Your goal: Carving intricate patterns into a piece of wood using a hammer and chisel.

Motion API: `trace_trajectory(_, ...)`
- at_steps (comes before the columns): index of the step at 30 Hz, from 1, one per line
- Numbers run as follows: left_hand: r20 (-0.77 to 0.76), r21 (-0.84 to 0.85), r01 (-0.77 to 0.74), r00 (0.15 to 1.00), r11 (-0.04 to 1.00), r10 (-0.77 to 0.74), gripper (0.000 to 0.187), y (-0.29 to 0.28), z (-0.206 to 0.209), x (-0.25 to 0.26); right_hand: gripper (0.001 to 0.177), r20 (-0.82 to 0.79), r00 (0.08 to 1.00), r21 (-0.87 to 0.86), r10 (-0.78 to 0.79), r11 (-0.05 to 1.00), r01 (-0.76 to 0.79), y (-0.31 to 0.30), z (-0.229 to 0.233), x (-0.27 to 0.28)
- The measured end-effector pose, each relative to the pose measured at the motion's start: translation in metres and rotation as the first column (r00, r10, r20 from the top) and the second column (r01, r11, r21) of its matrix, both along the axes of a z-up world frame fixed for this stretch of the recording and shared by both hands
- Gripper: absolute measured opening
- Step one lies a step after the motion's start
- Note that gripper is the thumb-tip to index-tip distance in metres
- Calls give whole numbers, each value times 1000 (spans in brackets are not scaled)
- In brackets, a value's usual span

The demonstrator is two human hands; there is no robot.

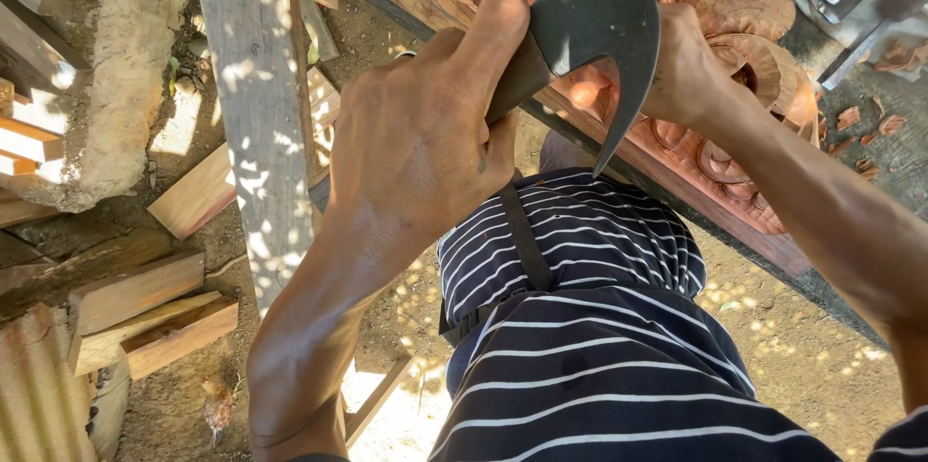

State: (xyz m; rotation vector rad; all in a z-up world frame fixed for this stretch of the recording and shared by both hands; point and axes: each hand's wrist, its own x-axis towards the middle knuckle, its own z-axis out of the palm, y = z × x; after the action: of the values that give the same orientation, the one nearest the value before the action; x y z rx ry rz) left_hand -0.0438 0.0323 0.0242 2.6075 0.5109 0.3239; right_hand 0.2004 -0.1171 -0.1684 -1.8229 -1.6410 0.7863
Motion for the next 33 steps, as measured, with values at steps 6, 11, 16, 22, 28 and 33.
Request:
trace_trajectory(6,93,-39,27,995,999,-23,57,8,0,0,18,222,975,261,28,961,-87,12,-41,-9)
trace_trajectory(11,172,-10,76,982,997,-73,54,10,-3,4,35,382,924,244,-4,965,-97,9,-16,-19)
trace_trajectory(16,157,1,82,984,997,-81,34,3,-10,16,34,392,920,234,-8,968,-91,5,-5,-27)
trace_trajectory(22,81,116,126,987,985,-136,16,3,-32,21,33,398,917,237,-14,968,-88,3,-3,-32)
trace_trajectory(28,245,183,64,964,981,-109,21,7,-14,20,32,386,922,234,-18,969,-79,6,-26,-31)
trace_trajectory(33,166,204,71,980,976,-106,16,5,-26,21,31,387,922,250,-18,964,-86,-31,-131,2)
